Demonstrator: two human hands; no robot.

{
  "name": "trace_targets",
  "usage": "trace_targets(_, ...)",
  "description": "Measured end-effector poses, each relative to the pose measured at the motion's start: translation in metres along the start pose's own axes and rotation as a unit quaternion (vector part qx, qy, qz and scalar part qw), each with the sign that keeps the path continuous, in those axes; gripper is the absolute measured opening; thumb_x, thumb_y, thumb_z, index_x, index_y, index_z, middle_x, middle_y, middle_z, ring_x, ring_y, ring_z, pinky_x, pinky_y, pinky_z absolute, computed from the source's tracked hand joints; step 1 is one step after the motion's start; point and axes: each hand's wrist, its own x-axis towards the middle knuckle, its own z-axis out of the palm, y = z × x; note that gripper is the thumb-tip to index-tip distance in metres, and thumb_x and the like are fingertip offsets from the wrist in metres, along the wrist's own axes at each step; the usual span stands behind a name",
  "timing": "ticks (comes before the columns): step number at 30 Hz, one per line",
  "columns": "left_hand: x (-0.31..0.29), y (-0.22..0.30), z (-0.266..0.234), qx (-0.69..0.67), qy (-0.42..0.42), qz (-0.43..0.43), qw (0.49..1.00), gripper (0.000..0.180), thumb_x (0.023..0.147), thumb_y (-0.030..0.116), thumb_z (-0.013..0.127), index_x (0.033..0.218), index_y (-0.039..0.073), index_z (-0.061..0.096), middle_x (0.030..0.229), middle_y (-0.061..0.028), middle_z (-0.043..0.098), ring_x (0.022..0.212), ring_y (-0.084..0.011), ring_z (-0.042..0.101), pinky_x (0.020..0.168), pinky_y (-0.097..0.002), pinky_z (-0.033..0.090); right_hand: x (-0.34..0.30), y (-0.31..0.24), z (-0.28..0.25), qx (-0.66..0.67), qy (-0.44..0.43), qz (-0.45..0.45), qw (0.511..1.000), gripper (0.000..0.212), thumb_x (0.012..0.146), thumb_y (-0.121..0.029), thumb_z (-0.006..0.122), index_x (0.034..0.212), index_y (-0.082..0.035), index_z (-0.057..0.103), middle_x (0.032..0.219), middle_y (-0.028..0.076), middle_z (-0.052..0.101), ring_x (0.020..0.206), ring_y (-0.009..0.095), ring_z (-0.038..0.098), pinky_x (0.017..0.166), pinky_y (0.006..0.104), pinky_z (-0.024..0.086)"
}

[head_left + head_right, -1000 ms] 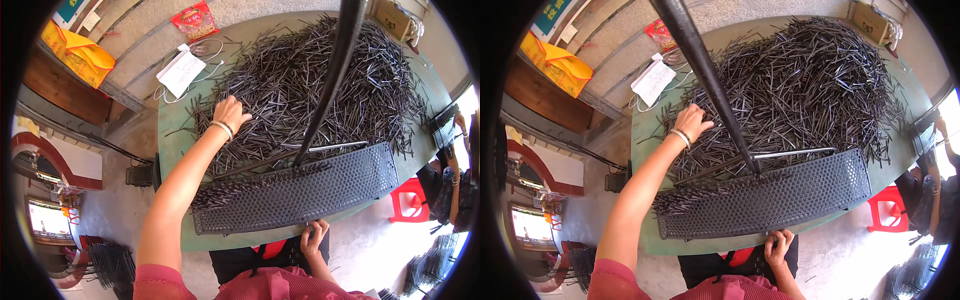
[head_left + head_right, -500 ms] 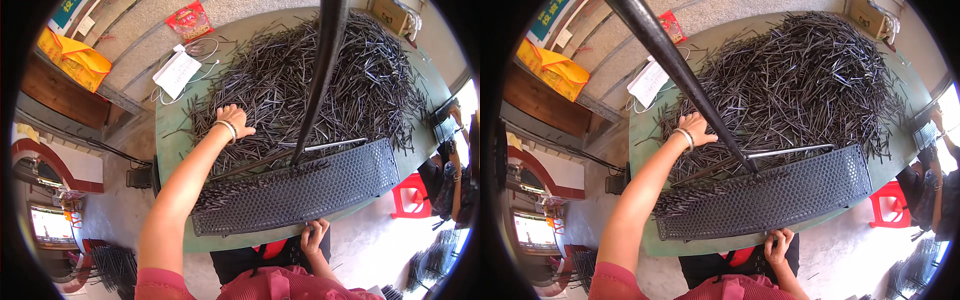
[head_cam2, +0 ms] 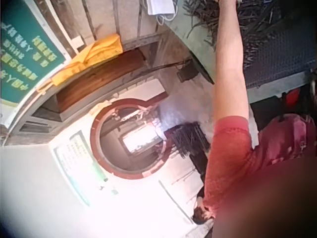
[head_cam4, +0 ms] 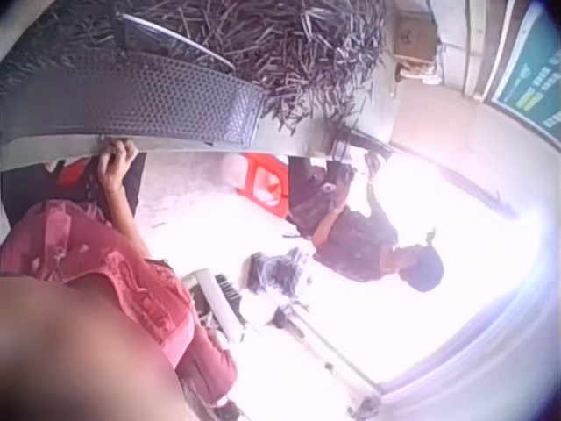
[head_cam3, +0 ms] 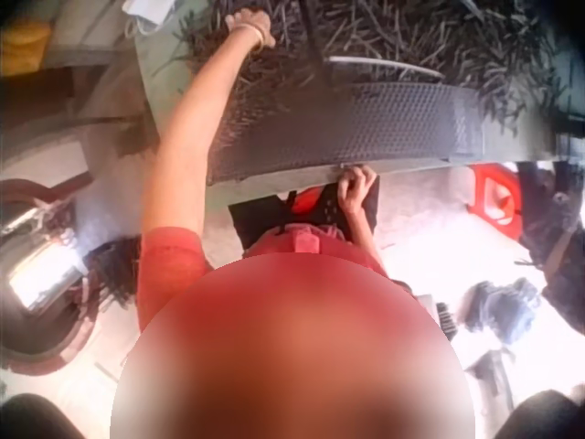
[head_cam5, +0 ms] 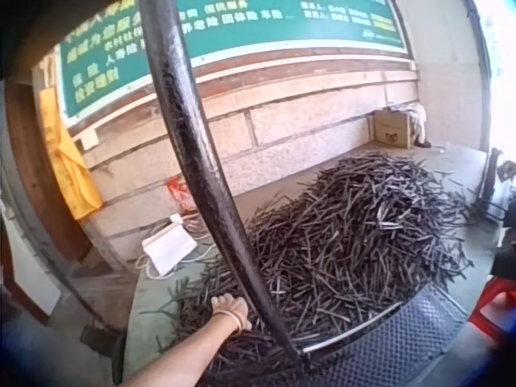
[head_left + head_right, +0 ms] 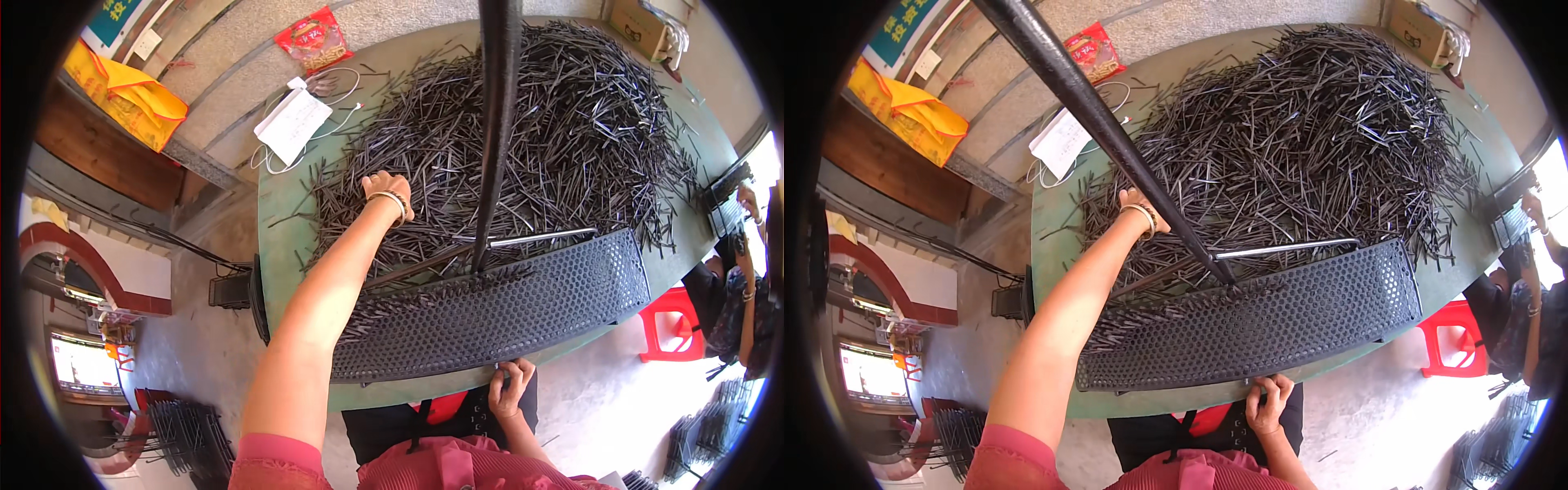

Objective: The recorder is inserting thin black pins into a perforated rectangular grid base.

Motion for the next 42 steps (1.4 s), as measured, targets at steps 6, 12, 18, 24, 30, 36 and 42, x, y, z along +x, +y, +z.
trace_targets(6, 0.007, -0.012, 0.008, 0.002, -0.071, 0.061, 0.996, 0.043, 0.069, 0.036, 0.079, 0.102, 0.011, 0.068, 0.119, -0.0135, 0.058, 0.112, -0.0254, 0.054, 0.098, -0.0403, 0.032, 0.0, -0.002, 0.003, 0.006, 0.003, 0.002, 1.0, 0.024, 0.073, 0.006, 0.054, 0.094, -0.004, 0.055, 0.093, 0.016, 0.046, 0.088, 0.03, 0.046, 0.082, 0.039, 0.04)
trace_targets(12, -0.005, -0.033, 0.006, -0.072, 0.068, 0.115, 0.988, 0.046, 0.069, 0.035, 0.076, 0.105, 0.008, 0.066, 0.116, -0.0165, 0.054, 0.108, -0.0295, 0.054, 0.096, -0.0418, 0.033, 0.001, -0.002, 0.002, 0.004, 0.006, 0.001, 1.0, 0.023, 0.073, 0.004, 0.056, 0.095, -0.004, 0.056, 0.093, 0.015, 0.046, 0.088, 0.03, 0.046, 0.082, 0.0393, 0.04)
trace_targets(18, 0.015, -0.084, 0.003, -0.342, 0.088, 0.183, 0.917, 0.037, 0.072, 0.016, 0.066, 0.104, -0.001, 0.056, 0.085, -0.0156, 0.062, 0.081, -0.0253, 0.059, 0.078, -0.0348, 0.047, 0.002, -0.002, 0.004, 0.002, 0.013, 0.001, 1.0, 0.025, 0.072, 0.004, 0.057, 0.095, -0.004, 0.057, 0.092, 0.015, 0.046, 0.088, 0.03, 0.046, 0.082, 0.0392, 0.04)
trace_targets(24, 0.016, -0.113, -0.011, -0.693, -0.001, 0.1, 0.714, 0.026, 0.083, 0.02, 0.067, 0.1, 0.002, 0.059, 0.089, -0.0053, 0.065, 0.078, -0.0166, 0.062, 0.072, -0.0318, 0.053, 0.001, -0.003, 0.005, -0.005, 0.022, -0.007, 1.0, 0.028, 0.072, 0.006, 0.056, 0.097, -0.005, 0.057, 0.092, 0.015, 0.046, 0.088, 0.03, 0.046, 0.08, 0.0386, 0.04)
trace_targets(30, 0.009, -0.11, 0.021, -0.906, -0.098, 0.079, 0.404, 0.029, 0.085, 0.029, 0.069, 0.103, 0.008, 0.059, 0.085, -0.0043, 0.064, 0.081, -0.0208, 0.065, 0.073, -0.039, 0.055, -0.005, 0.002, 0.003, -0.015, 0.0, -0.007, 1.0, 0.022, 0.078, 0.004, 0.052, 0.1, -0.001, 0.051, 0.1, 0.018, 0.045, 0.093, 0.032, 0.046, 0.086, 0.0402, 0.038)
trace_targets(36, 0.022, -0.107, 0.04, -0.909, -0.072, -0.012, 0.41, 0.019, 0.081, 0.022, 0.072, 0.086, 0.009, 0.06, 0.072, -0.0026, 0.061, 0.063, -0.0168, 0.06, 0.06, -0.0325, 0.053, -0.003, 0.003, 0.005, -0.015, -0.003, -0.015, 1.0, 0.024, 0.078, 0.004, 0.051, 0.101, -0.001, 0.05, 0.101, 0.018, 0.045, 0.095, 0.032, 0.046, 0.086, 0.0406, 0.038)
trace_targets(42, 0.004, -0.138, 0.035, -0.85, 0.098, 0.082, 0.512, 0.017, 0.083, 0.013, 0.066, 0.094, 0.001, 0.063, 0.081, -0.007, 0.065, 0.07, -0.0158, 0.062, 0.063, -0.028, 0.053, -0.004, 0.004, 0.009, -0.03, 0.023, -0.017, 0.999, 0.028, 0.075, 0.005, 0.052, 0.101, -0.004, 0.053, 0.098, 0.017, 0.045, 0.093, 0.031, 0.046, 0.083, 0.0404, 0.039)
